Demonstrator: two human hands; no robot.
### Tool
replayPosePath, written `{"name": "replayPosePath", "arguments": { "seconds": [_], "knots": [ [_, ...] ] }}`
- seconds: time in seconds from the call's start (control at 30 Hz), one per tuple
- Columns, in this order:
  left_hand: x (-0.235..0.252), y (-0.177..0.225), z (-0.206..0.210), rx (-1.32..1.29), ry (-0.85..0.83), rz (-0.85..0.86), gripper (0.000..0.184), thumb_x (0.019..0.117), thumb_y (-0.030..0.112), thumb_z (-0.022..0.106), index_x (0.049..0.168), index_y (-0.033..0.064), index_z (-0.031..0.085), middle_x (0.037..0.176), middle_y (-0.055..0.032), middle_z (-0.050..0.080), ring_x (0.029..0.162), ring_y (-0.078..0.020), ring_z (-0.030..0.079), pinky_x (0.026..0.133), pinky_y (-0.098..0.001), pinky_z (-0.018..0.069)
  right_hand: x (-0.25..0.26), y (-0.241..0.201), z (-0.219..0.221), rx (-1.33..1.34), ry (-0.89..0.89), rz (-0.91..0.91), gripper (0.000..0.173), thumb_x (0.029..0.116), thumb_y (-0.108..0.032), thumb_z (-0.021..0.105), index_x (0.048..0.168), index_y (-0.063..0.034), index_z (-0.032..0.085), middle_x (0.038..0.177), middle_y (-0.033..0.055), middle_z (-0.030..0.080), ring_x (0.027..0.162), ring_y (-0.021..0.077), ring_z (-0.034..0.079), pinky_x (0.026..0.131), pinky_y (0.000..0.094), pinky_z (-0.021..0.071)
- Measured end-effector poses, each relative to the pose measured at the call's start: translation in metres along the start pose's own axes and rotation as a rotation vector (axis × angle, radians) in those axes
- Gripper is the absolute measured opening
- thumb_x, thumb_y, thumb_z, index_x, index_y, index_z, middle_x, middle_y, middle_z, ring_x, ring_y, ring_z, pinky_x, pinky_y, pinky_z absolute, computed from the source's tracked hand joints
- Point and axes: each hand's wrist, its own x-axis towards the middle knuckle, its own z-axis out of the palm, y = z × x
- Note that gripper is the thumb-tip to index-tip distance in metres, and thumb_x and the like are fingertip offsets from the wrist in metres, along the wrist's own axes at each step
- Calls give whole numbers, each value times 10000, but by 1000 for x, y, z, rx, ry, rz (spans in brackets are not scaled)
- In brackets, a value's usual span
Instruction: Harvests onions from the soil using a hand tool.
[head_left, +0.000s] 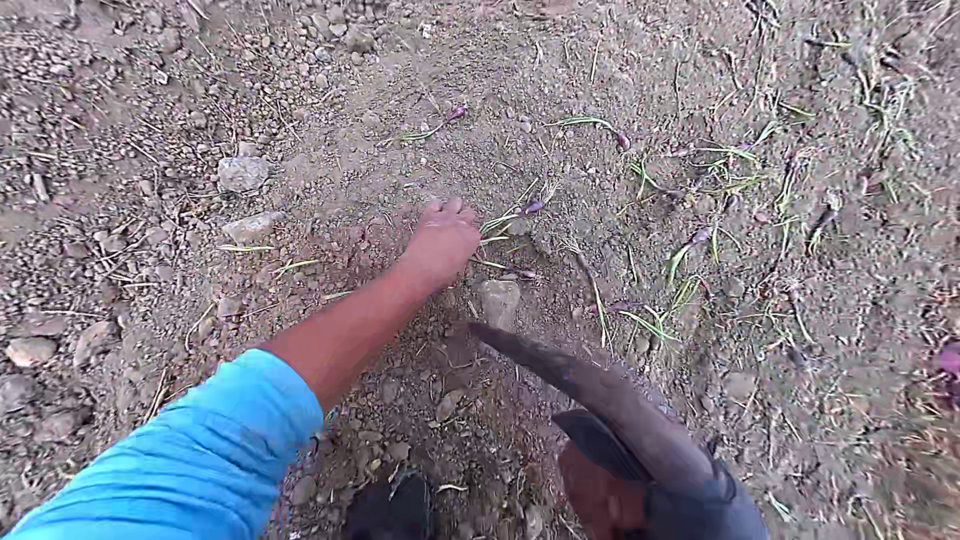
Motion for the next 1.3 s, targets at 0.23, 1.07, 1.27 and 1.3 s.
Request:
{"name": "replayPosePath", "arguments": {
  "seconds": [0.23,1.07,1.27,1.3],
  "knots": [
    [-71,-40,-11,-890,154,-544,159,1035,109,625,1096,-37,633,906,-143,695,772,-214,697,754,-418,600,-2,5,-12,159,58,19,508,990,-668,484,933,-186,632,640,-82,570,536,1,556,497,188,487],
    [56,64,46,66,-109,-154,171,982,164,676,1098,86,776,1259,-167,665,1288,-399,538,1012,-616,433,-70,16,-75,-22,232,17,629,948,-777,404,929,-186,620,661,-29,552,568,73,553,546,261,492],
    [3,66,3,-256,24,-124,246,1032,203,648,1141,-14,687,1052,-283,701,1034,-510,667,882,-735,479,-61,19,-73,67,292,72,529,987,-686,457,918,-187,620,626,-100,547,518,-22,528,468,172,458],
    [-21,58,8,-251,45,-41,187,985,186,718,1037,7,731,980,-232,726,986,-466,686,878,-712,491,-66,3,-76,203,238,43,490,1001,-660,468,964,-200,633,670,-110,571,572,-30,552,541,154,478]
  ]
}}
